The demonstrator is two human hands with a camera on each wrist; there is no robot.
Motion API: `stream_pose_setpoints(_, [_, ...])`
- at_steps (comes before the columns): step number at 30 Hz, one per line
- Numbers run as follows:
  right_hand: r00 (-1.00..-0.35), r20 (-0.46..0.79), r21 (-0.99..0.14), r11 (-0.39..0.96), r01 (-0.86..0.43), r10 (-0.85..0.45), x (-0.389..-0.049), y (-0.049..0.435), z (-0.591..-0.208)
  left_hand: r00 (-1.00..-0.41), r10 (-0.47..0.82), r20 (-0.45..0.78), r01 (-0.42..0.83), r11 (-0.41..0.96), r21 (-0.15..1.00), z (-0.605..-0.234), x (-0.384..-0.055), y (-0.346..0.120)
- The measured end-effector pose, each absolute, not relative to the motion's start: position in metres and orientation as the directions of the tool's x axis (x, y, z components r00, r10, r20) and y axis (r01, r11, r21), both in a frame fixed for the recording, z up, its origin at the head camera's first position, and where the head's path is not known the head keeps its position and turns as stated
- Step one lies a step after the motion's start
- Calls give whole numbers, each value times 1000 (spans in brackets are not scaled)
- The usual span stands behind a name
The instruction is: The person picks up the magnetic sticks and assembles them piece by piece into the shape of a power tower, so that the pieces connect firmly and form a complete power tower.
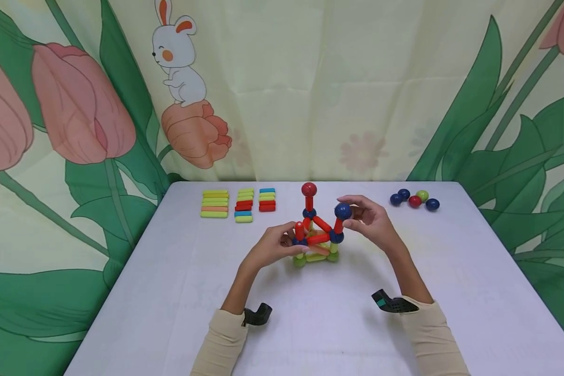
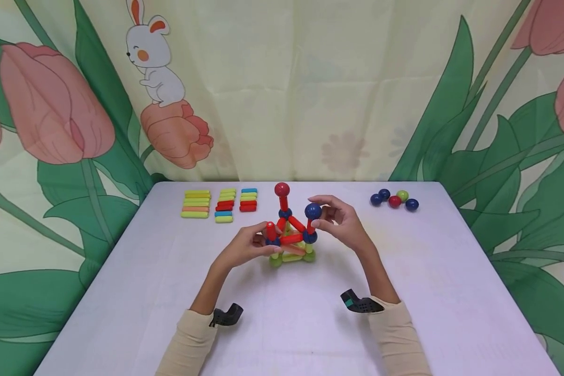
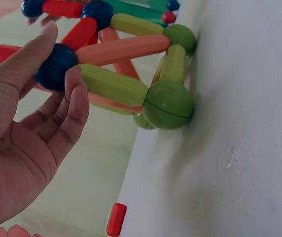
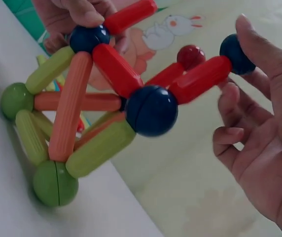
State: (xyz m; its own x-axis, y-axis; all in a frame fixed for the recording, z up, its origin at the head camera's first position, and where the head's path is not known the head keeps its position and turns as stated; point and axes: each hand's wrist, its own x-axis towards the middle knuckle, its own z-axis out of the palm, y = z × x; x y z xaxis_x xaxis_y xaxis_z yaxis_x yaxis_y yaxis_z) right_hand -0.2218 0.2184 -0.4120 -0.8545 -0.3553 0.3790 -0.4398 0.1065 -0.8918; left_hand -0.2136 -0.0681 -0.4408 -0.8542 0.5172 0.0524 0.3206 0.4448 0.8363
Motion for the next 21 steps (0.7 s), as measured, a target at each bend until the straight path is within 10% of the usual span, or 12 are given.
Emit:
stream_pose_setpoints(10, [-868, 95, -775, 511, -372, -488, -224, 222, -432, -813, 581, 40, 322, 391, 862, -442, -216, -75])
stream_pose_setpoints(21, [-909, 134, -789, 513, -339, -395, -242, 232, -448, -677, 734, 54, 388, 294, 874, -440, -212, -68])
